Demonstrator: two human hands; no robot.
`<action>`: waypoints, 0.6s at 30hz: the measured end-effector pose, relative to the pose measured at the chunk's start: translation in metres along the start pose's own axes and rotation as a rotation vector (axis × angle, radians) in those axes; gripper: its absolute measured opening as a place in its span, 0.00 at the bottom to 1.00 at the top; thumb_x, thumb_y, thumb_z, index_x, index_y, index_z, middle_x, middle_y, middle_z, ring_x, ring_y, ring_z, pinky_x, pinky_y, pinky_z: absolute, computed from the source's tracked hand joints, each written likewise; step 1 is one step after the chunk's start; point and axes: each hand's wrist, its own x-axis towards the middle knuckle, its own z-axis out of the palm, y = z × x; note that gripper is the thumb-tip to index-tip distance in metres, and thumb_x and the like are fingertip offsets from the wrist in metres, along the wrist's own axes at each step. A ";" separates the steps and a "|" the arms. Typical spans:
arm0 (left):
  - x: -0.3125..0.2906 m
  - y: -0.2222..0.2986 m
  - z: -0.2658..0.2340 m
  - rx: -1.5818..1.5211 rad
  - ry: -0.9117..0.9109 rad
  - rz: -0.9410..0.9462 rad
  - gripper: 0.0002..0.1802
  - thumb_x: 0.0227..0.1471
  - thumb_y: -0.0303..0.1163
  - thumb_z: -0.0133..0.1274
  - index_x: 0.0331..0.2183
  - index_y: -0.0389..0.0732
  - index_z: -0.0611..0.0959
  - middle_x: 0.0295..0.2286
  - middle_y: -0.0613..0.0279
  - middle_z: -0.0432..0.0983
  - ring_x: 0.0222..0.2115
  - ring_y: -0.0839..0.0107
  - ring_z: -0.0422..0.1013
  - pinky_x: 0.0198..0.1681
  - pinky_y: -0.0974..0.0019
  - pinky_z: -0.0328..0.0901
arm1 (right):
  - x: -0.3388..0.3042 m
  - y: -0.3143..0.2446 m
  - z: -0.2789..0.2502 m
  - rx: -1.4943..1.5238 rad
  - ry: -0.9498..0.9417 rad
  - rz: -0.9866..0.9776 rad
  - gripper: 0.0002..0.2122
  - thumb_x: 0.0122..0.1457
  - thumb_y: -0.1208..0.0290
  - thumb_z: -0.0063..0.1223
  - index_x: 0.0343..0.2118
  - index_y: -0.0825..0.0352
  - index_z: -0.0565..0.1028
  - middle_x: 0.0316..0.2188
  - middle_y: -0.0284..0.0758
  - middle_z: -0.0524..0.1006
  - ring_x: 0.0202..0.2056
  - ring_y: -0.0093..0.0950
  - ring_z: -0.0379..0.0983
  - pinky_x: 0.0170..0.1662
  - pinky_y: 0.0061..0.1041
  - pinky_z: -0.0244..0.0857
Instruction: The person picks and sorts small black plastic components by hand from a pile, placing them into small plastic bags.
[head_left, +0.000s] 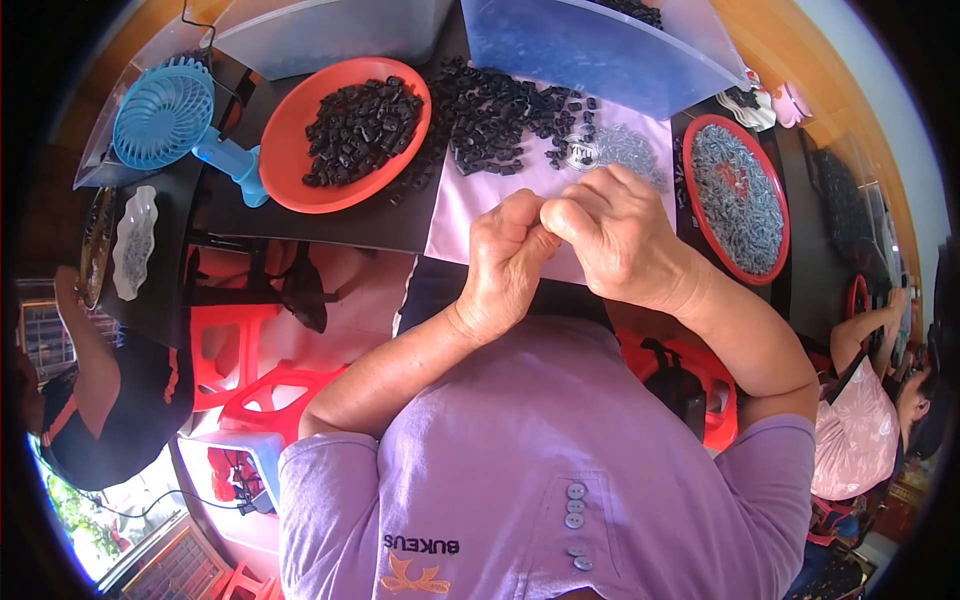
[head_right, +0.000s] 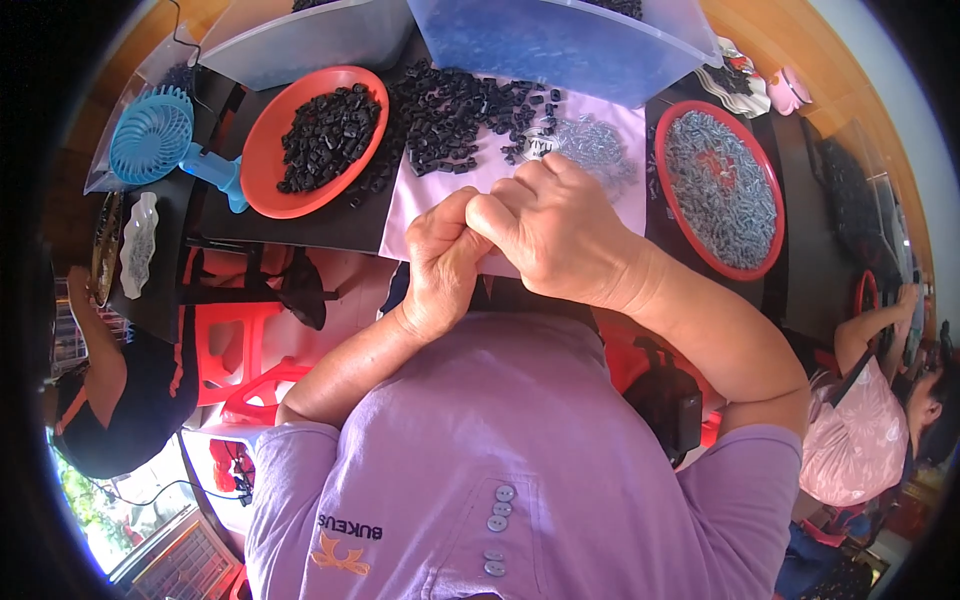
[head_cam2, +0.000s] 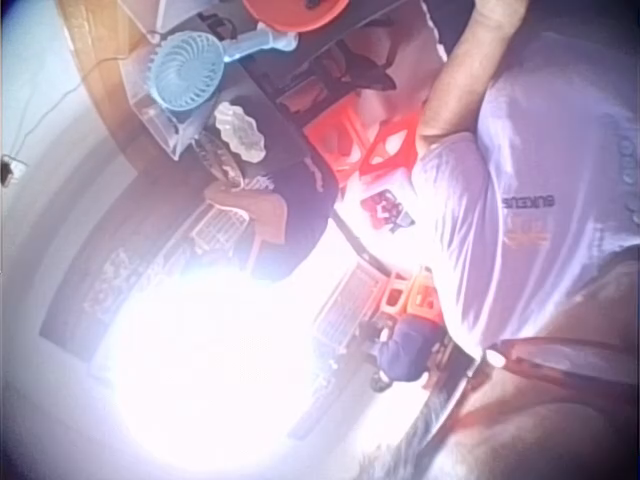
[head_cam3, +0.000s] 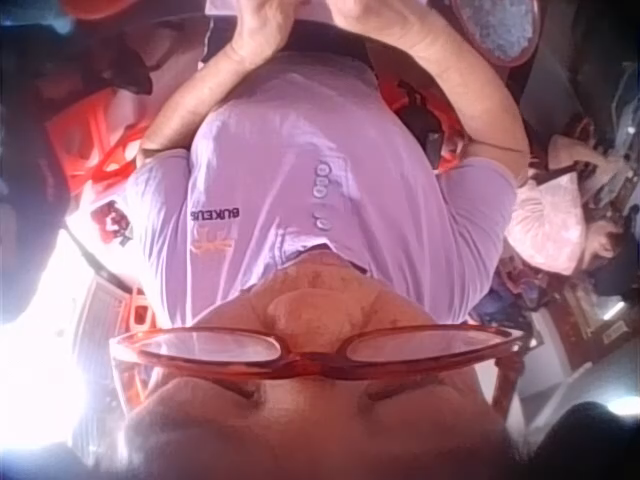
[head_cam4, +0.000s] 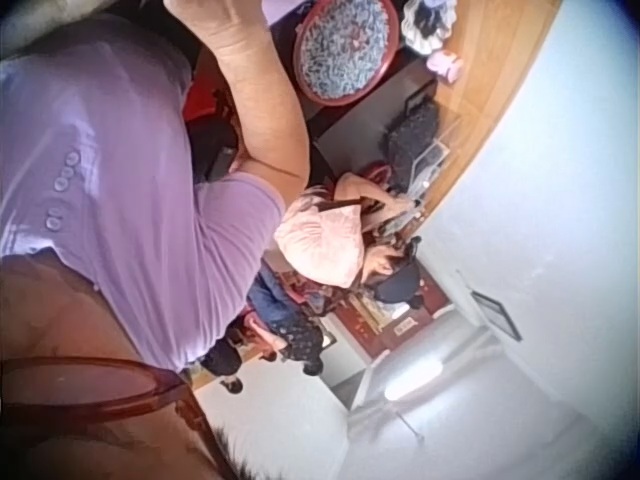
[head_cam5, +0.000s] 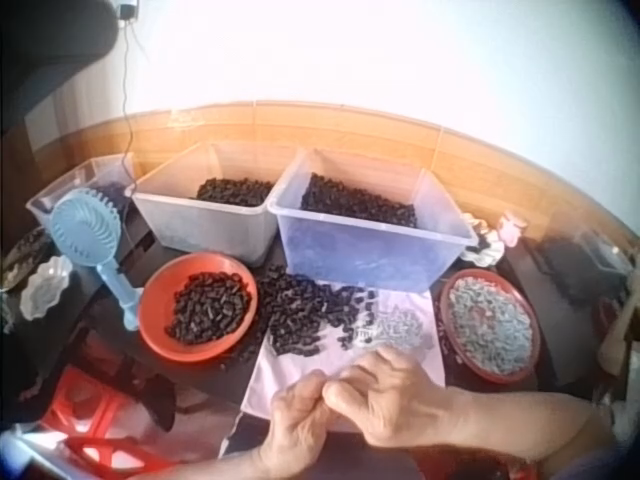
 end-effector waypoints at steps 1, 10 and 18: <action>0.000 0.000 0.000 -0.001 -0.007 0.001 0.04 0.52 0.20 0.54 0.28 0.34 0.74 0.22 0.62 0.69 0.23 0.75 0.65 0.26 0.70 0.62 | 0.002 0.005 -0.001 0.098 0.016 -0.019 0.08 0.46 0.75 0.53 0.30 0.63 0.68 0.22 0.30 0.73 0.27 0.34 0.72 0.33 0.32 0.64; 0.000 0.002 0.002 -0.044 0.017 -0.025 0.03 0.54 0.23 0.54 0.30 0.34 0.77 0.22 0.65 0.71 0.23 0.78 0.65 0.26 0.73 0.61 | 0.003 0.008 -0.001 0.421 0.017 0.160 0.08 0.46 0.85 0.48 0.30 0.66 0.68 0.22 0.35 0.73 0.26 0.36 0.72 0.30 0.33 0.66; -0.001 -0.004 0.001 -0.024 0.008 0.093 0.04 0.54 0.23 0.55 0.31 0.33 0.77 0.22 0.61 0.70 0.23 0.73 0.66 0.27 0.69 0.63 | -0.001 0.000 -0.001 0.001 0.013 -0.094 0.08 0.44 0.74 0.54 0.26 0.61 0.66 0.22 0.30 0.70 0.27 0.31 0.68 0.33 0.29 0.59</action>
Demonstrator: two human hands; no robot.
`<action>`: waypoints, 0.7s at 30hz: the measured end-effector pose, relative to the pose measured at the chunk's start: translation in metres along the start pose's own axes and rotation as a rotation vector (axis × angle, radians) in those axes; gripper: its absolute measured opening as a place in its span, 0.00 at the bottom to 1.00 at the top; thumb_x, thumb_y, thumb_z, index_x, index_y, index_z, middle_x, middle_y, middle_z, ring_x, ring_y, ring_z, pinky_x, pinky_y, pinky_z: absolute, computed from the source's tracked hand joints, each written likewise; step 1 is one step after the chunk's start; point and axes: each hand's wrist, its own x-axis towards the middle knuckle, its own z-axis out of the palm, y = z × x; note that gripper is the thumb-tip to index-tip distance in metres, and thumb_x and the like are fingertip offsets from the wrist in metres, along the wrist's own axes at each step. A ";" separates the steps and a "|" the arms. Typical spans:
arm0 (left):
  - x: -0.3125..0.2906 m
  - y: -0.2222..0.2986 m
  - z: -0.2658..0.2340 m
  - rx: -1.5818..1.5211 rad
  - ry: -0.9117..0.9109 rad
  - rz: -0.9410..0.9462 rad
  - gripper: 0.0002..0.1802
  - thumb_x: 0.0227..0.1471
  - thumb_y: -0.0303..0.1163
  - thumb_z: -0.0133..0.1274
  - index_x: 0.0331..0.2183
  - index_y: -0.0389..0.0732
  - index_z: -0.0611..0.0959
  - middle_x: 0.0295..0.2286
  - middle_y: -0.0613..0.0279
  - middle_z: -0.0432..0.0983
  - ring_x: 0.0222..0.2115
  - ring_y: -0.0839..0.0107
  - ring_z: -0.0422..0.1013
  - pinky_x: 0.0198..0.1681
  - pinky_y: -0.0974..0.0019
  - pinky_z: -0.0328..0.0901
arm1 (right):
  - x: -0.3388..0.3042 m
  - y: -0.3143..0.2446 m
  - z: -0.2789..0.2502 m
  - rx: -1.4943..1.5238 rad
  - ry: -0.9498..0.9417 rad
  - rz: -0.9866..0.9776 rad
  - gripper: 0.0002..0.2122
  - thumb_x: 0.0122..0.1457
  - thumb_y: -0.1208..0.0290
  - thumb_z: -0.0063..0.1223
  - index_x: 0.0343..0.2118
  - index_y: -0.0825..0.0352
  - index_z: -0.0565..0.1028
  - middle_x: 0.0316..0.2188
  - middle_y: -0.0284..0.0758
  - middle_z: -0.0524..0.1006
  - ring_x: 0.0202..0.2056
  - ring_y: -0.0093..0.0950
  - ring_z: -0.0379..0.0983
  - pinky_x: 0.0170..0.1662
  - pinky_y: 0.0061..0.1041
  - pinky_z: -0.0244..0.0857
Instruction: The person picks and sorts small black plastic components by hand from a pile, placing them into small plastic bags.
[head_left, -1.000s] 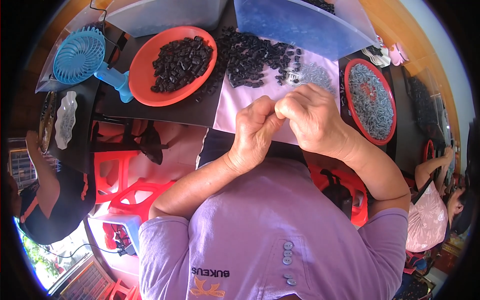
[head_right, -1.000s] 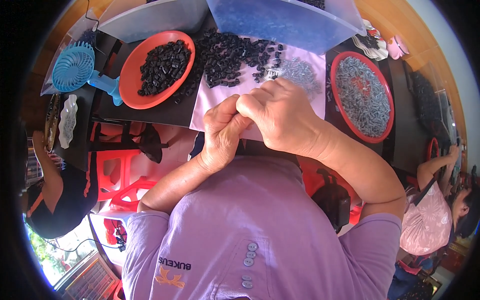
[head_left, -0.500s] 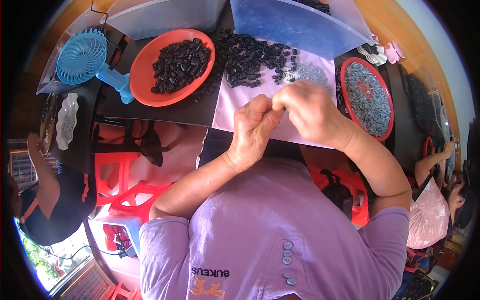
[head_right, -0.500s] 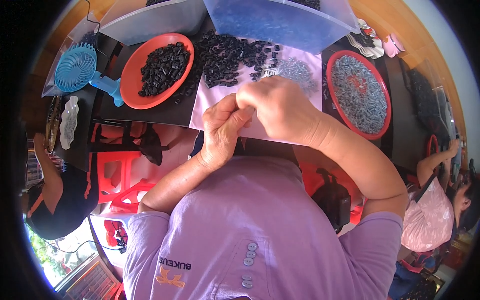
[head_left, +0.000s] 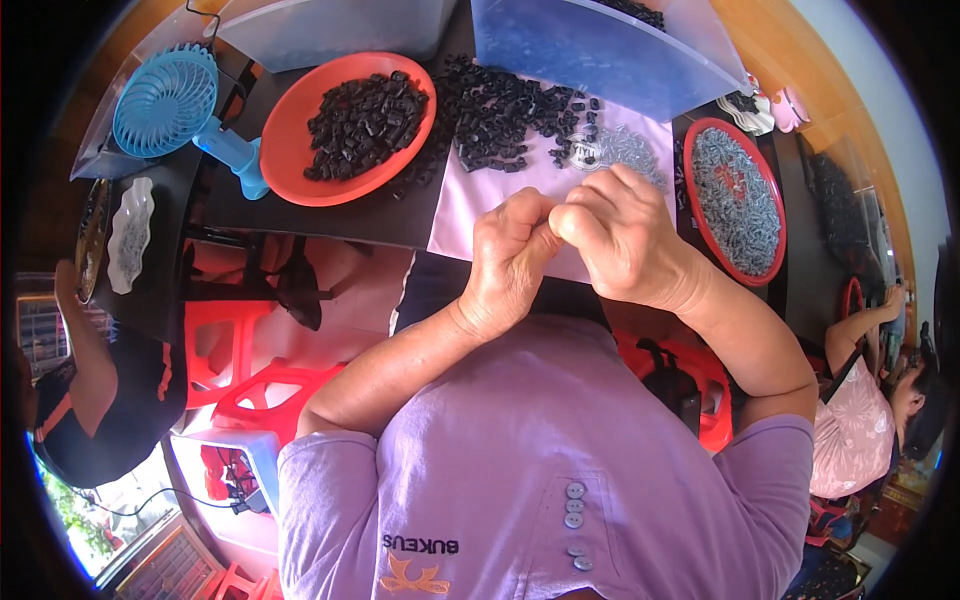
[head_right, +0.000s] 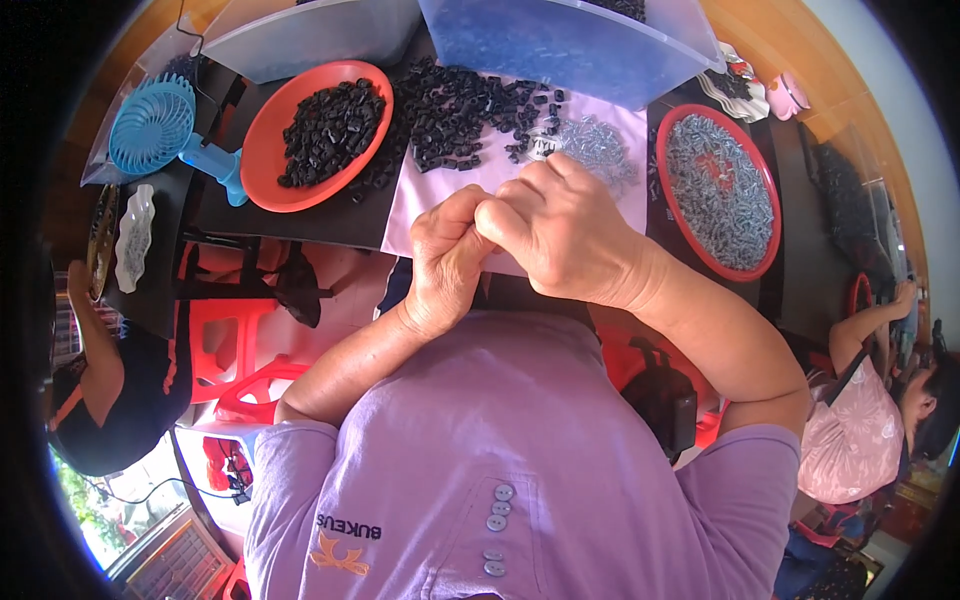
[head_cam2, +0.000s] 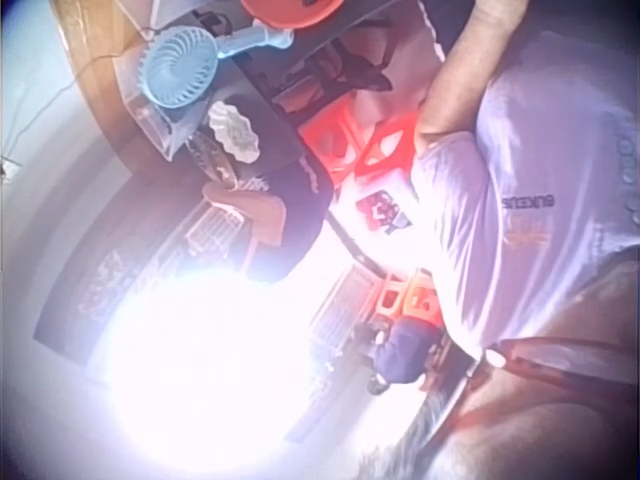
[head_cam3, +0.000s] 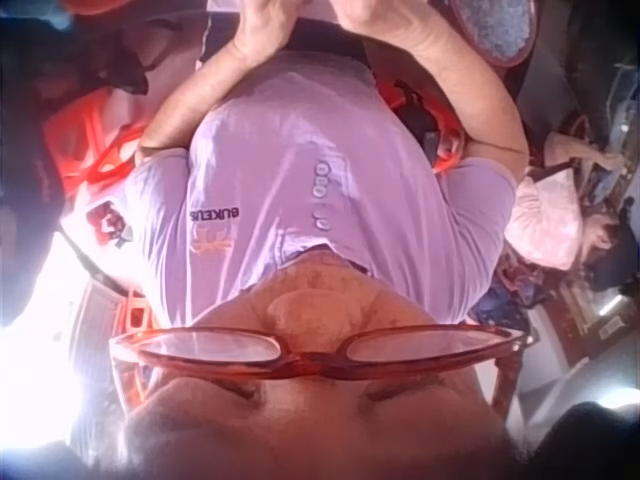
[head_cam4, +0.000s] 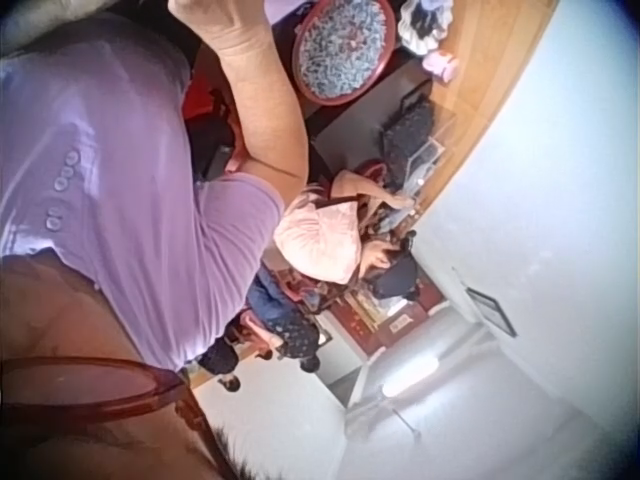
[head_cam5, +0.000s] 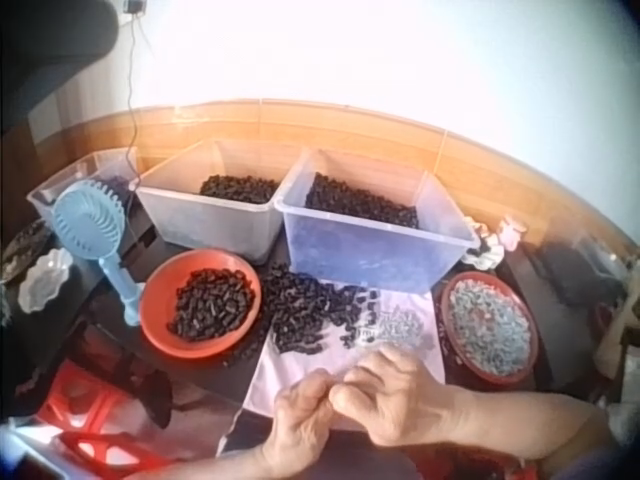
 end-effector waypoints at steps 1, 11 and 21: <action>0.000 0.002 0.000 -0.005 -0.006 -0.052 0.04 0.53 0.23 0.55 0.30 0.33 0.76 0.22 0.61 0.70 0.23 0.73 0.66 0.27 0.69 0.63 | -0.001 0.002 0.002 -0.001 0.000 0.002 0.08 0.44 0.74 0.54 0.26 0.61 0.66 0.22 0.30 0.70 0.27 0.31 0.68 0.33 0.29 0.59; 0.000 0.001 0.001 0.011 0.027 -0.014 0.06 0.52 0.21 0.54 0.27 0.34 0.73 0.21 0.61 0.69 0.22 0.73 0.65 0.26 0.68 0.62 | 0.000 -0.010 0.011 -0.050 0.104 0.056 0.09 0.45 0.71 0.55 0.27 0.62 0.67 0.21 0.29 0.69 0.25 0.30 0.68 0.31 0.29 0.59; 0.003 0.020 0.002 -0.191 0.078 -0.192 0.06 0.56 0.24 0.49 0.30 0.32 0.78 0.22 0.64 0.73 0.23 0.79 0.68 0.26 0.75 0.64 | -0.006 -0.030 0.027 -0.096 0.305 0.192 0.15 0.44 0.74 0.56 0.38 0.67 0.70 0.28 0.38 0.73 0.29 0.36 0.70 0.32 0.35 0.60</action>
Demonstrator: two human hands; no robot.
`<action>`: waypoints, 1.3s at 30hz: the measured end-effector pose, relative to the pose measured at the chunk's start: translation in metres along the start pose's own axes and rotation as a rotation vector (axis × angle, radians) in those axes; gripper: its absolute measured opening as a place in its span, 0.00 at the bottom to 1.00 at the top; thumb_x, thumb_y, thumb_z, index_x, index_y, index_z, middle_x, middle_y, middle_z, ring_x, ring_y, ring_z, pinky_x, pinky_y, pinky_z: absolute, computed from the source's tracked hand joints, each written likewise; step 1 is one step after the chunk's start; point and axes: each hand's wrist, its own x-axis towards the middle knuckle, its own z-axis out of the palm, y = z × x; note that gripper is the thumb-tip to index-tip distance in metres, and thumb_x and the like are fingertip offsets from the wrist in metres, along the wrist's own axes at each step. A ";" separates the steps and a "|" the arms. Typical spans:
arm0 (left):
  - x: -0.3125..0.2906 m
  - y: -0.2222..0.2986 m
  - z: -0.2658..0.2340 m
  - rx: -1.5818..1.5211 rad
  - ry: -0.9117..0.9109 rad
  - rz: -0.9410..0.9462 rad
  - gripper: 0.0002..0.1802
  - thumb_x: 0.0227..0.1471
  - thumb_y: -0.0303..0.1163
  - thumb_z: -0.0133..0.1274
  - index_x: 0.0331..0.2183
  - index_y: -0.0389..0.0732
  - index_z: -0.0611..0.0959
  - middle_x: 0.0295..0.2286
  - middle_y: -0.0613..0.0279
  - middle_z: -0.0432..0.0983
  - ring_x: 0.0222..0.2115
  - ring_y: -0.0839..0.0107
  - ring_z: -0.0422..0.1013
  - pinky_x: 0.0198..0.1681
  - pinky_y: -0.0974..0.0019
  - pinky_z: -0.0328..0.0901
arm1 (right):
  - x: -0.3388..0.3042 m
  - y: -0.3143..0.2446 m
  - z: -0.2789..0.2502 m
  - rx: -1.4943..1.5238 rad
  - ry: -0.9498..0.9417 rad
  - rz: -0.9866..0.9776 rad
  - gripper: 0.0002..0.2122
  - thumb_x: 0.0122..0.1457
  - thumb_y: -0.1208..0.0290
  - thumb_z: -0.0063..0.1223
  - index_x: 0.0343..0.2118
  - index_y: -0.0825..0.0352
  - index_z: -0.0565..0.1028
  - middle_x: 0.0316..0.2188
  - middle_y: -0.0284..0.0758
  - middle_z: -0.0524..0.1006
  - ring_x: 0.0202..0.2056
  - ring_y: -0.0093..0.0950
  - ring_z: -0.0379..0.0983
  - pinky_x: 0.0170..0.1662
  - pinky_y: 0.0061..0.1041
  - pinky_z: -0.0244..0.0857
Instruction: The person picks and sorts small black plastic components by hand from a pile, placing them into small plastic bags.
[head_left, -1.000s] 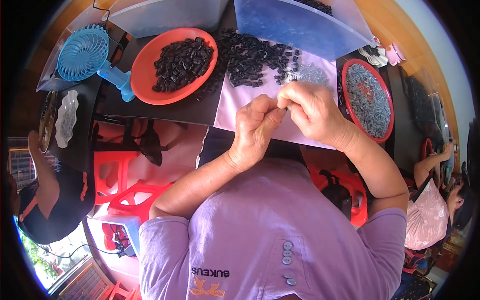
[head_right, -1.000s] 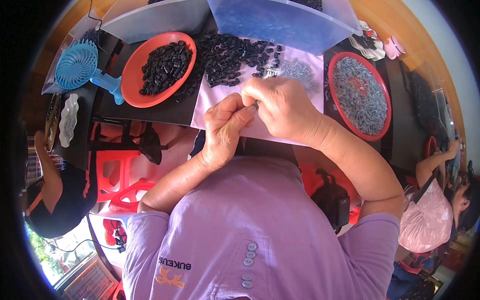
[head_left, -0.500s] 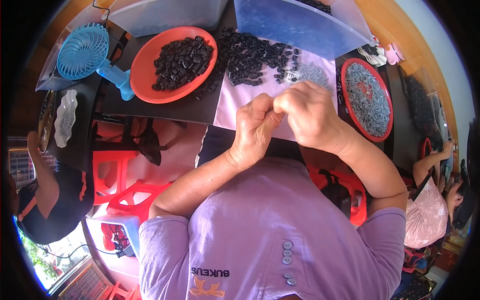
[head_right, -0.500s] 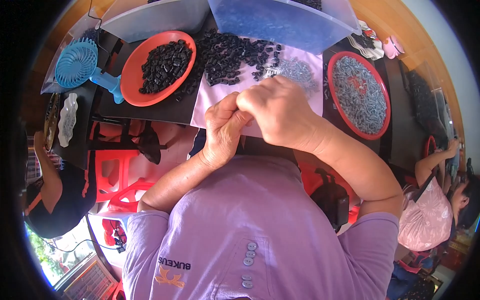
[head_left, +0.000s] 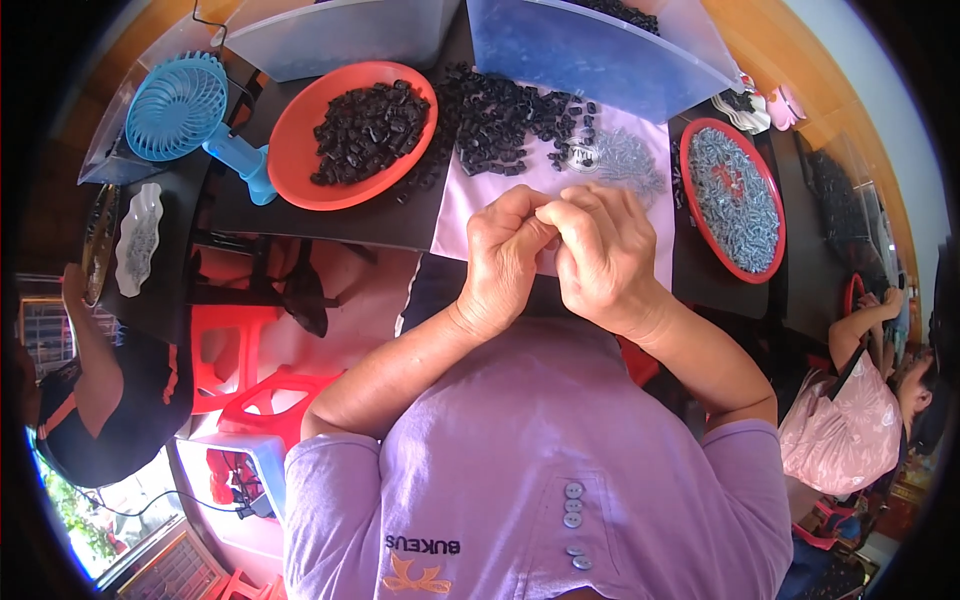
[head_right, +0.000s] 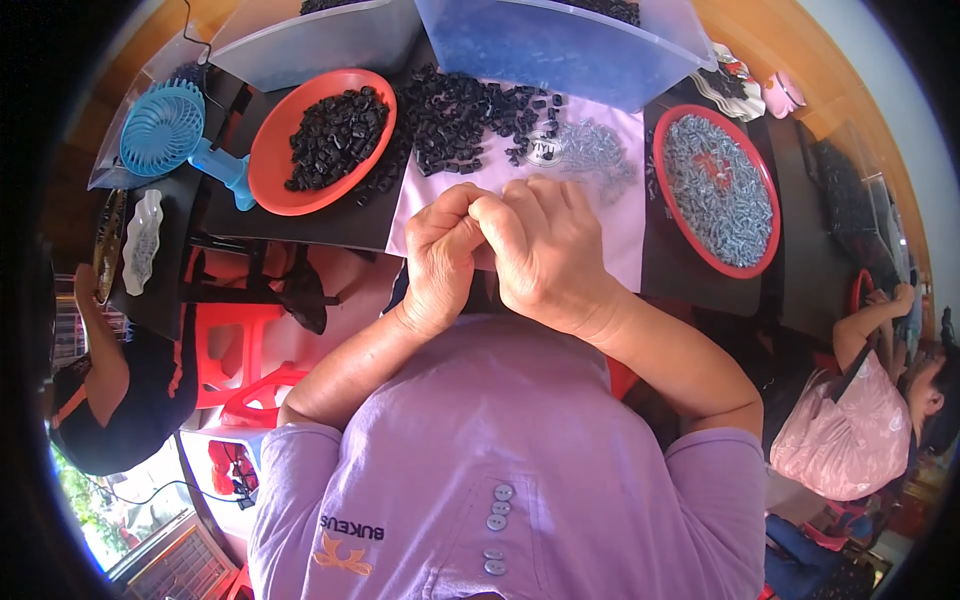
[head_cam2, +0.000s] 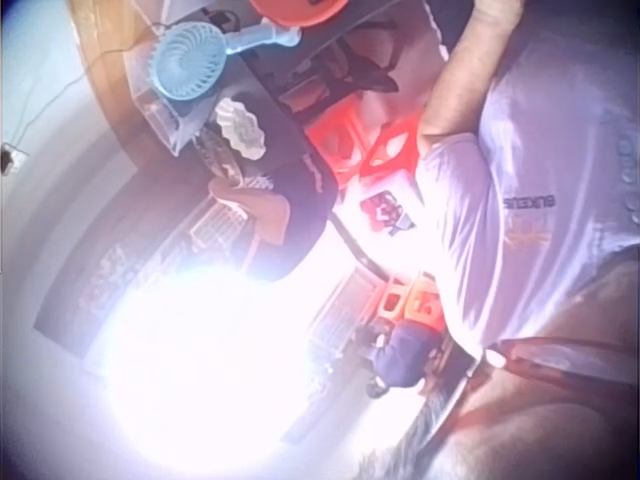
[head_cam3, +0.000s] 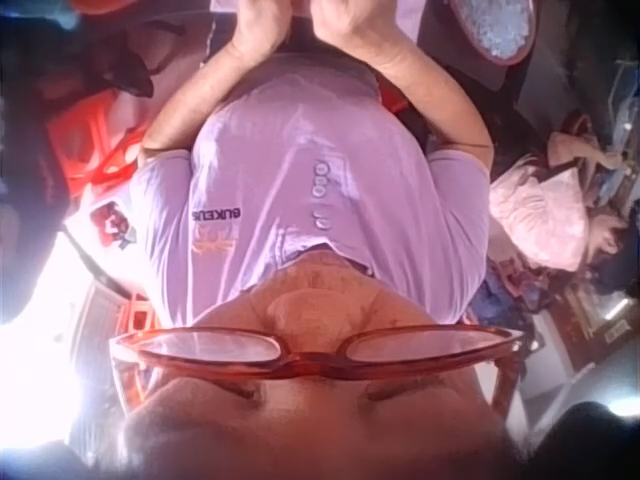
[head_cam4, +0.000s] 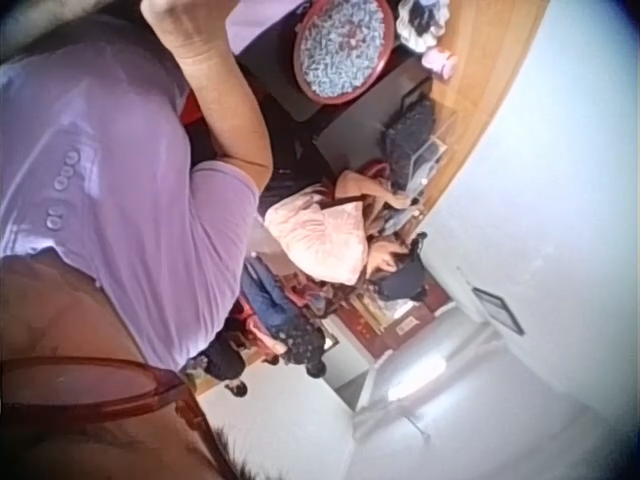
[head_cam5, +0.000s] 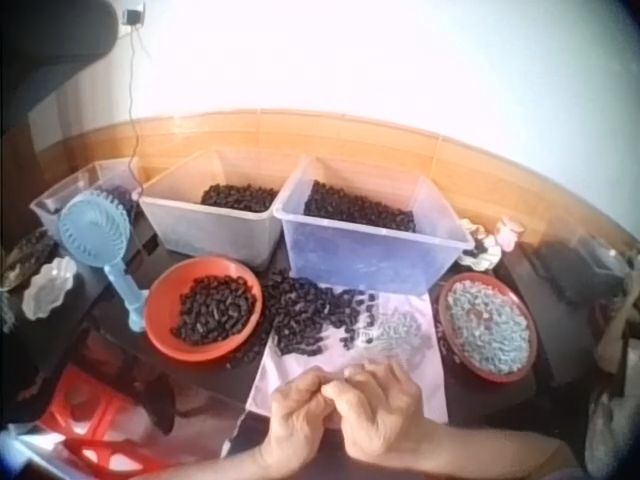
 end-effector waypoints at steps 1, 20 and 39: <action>0.000 0.002 0.001 -0.022 0.018 -0.039 0.06 0.57 0.24 0.49 0.30 0.32 0.78 0.22 0.65 0.73 0.23 0.80 0.68 0.26 0.75 0.64 | -0.001 -0.002 0.001 -0.021 0.021 0.009 0.16 0.44 0.75 0.55 0.38 0.67 0.71 0.29 0.39 0.73 0.30 0.36 0.70 0.32 0.35 0.60; 0.010 0.006 0.004 0.019 0.063 -0.258 0.08 0.54 0.23 0.49 0.34 0.32 0.82 0.27 0.67 0.76 0.28 0.82 0.68 0.30 0.79 0.63 | -0.008 0.010 0.019 -0.066 0.153 -0.008 0.16 0.43 0.72 0.54 0.38 0.69 0.71 0.29 0.41 0.73 0.29 0.36 0.70 0.31 0.35 0.60; 0.005 0.006 0.002 0.139 0.020 -0.146 0.09 0.58 0.27 0.49 0.32 0.30 0.78 0.22 0.64 0.75 0.23 0.80 0.70 0.25 0.75 0.66 | -0.011 0.013 0.013 0.124 0.187 0.092 0.14 0.41 0.80 0.55 0.35 0.66 0.74 0.29 0.37 0.77 0.30 0.36 0.74 0.33 0.34 0.65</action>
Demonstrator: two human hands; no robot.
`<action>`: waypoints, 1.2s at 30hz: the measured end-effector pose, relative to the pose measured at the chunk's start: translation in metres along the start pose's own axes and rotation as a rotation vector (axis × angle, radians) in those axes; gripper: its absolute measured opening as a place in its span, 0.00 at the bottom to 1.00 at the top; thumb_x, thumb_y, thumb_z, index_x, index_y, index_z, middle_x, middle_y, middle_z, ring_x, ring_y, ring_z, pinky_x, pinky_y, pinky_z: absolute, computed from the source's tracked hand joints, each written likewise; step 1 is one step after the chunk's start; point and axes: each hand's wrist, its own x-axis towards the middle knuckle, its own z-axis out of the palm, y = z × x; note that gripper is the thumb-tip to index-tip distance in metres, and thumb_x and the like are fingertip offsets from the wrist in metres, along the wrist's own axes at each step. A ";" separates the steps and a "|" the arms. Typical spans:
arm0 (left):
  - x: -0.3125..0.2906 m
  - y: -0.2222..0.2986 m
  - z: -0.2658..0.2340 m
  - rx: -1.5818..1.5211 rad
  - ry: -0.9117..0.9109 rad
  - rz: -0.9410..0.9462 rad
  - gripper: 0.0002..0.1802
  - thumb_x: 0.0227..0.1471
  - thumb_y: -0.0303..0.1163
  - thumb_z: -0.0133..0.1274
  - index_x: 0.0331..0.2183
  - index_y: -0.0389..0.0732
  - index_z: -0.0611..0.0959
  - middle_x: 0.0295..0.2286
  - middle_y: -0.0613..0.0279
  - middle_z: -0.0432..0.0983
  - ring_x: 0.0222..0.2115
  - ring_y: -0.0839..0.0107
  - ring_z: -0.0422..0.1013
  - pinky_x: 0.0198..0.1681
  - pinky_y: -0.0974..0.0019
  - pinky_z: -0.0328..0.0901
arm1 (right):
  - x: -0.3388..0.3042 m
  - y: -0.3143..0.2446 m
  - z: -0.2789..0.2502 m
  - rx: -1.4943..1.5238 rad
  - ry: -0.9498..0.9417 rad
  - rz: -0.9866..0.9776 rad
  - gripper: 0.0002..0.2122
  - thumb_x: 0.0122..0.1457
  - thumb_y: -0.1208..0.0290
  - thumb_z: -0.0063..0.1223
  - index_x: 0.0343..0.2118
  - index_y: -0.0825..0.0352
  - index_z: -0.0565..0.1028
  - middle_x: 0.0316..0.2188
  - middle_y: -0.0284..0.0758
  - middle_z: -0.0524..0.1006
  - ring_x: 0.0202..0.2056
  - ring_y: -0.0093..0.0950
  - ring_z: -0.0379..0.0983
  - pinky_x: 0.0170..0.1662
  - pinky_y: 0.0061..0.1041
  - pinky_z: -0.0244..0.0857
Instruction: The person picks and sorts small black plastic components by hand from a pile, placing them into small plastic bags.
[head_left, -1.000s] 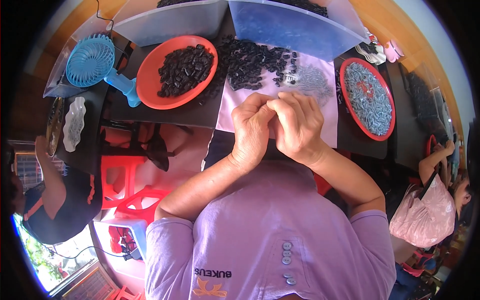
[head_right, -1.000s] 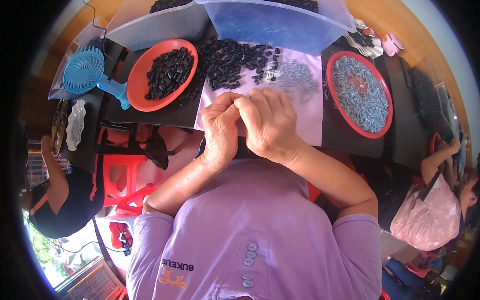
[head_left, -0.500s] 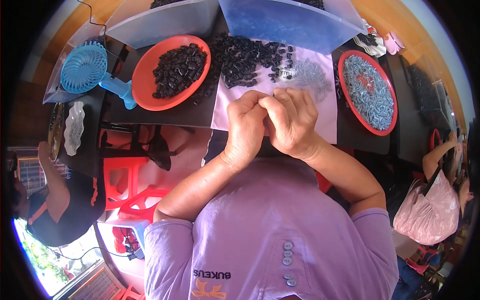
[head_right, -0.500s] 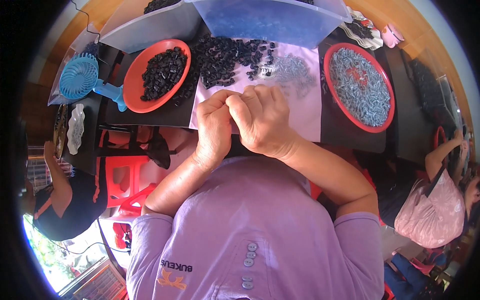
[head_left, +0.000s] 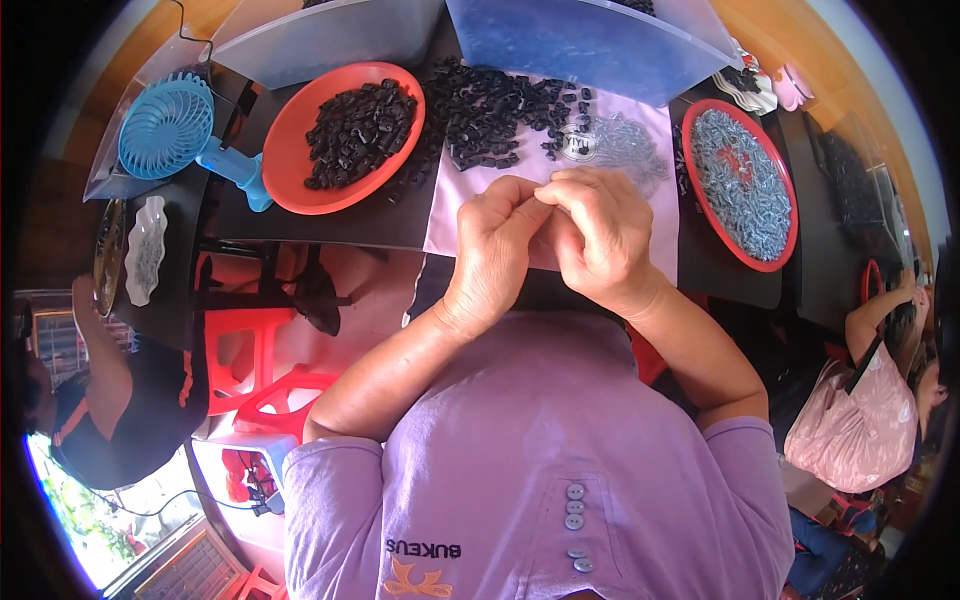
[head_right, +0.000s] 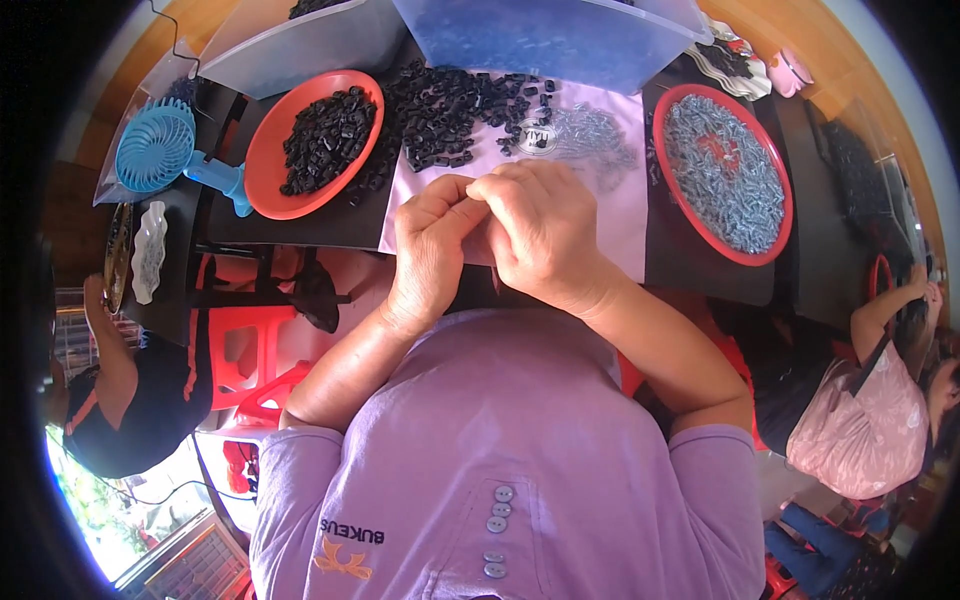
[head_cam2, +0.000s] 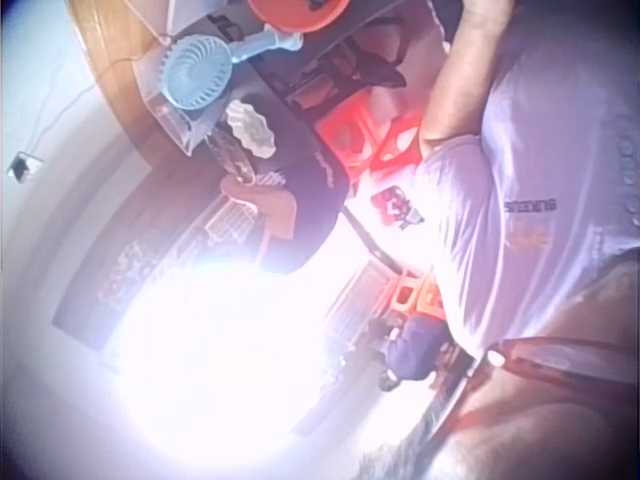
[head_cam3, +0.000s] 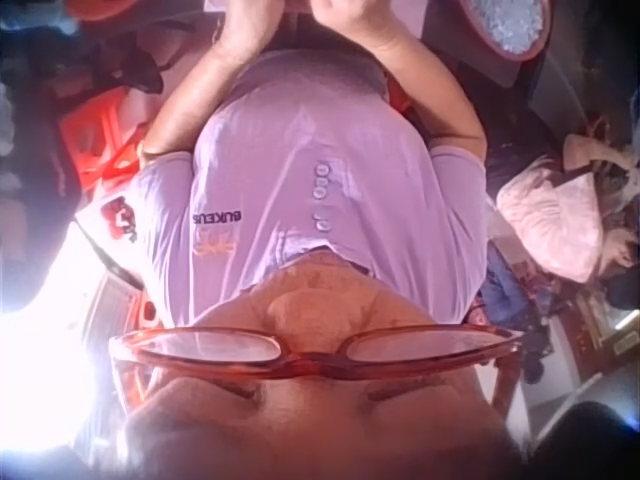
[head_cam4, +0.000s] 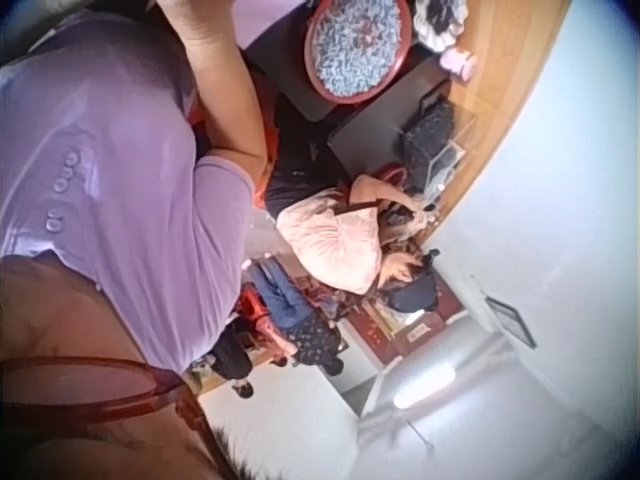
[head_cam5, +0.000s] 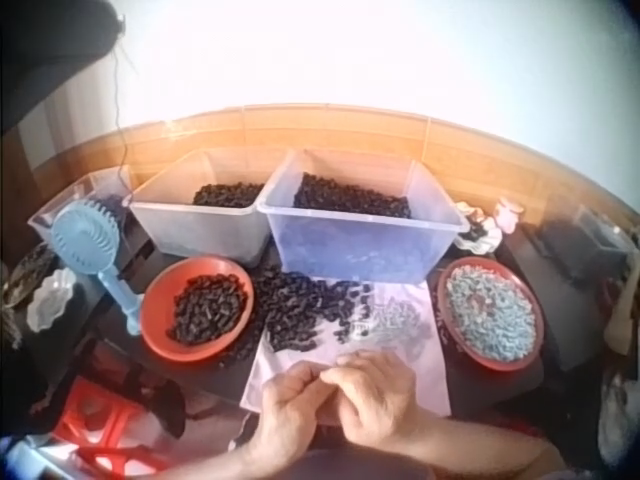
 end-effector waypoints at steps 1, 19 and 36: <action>-0.001 -0.001 0.000 0.019 0.002 0.025 0.08 0.58 0.27 0.49 0.32 0.30 0.78 0.22 0.63 0.75 0.23 0.80 0.70 0.25 0.75 0.66 | 0.001 0.001 -0.001 0.063 -0.008 0.030 0.13 0.42 0.82 0.54 0.34 0.66 0.74 0.29 0.36 0.77 0.30 0.36 0.74 0.34 0.34 0.66; -0.006 -0.005 -0.002 -0.026 -0.053 -0.017 0.08 0.60 0.27 0.48 0.33 0.32 0.77 0.22 0.64 0.74 0.22 0.80 0.69 0.23 0.76 0.65 | 0.023 0.007 -0.018 0.301 -0.215 0.231 0.09 0.43 0.85 0.54 0.27 0.65 0.72 0.22 0.34 0.75 0.24 0.35 0.73 0.28 0.32 0.67; -0.006 -0.011 0.001 -0.047 -0.012 0.020 0.06 0.57 0.23 0.47 0.29 0.31 0.76 0.21 0.62 0.74 0.21 0.79 0.69 0.21 0.74 0.63 | 0.029 -0.001 -0.013 -0.035 -0.323 -0.094 0.11 0.39 0.70 0.57 0.27 0.60 0.69 0.22 0.29 0.70 0.26 0.31 0.69 0.31 0.31 0.60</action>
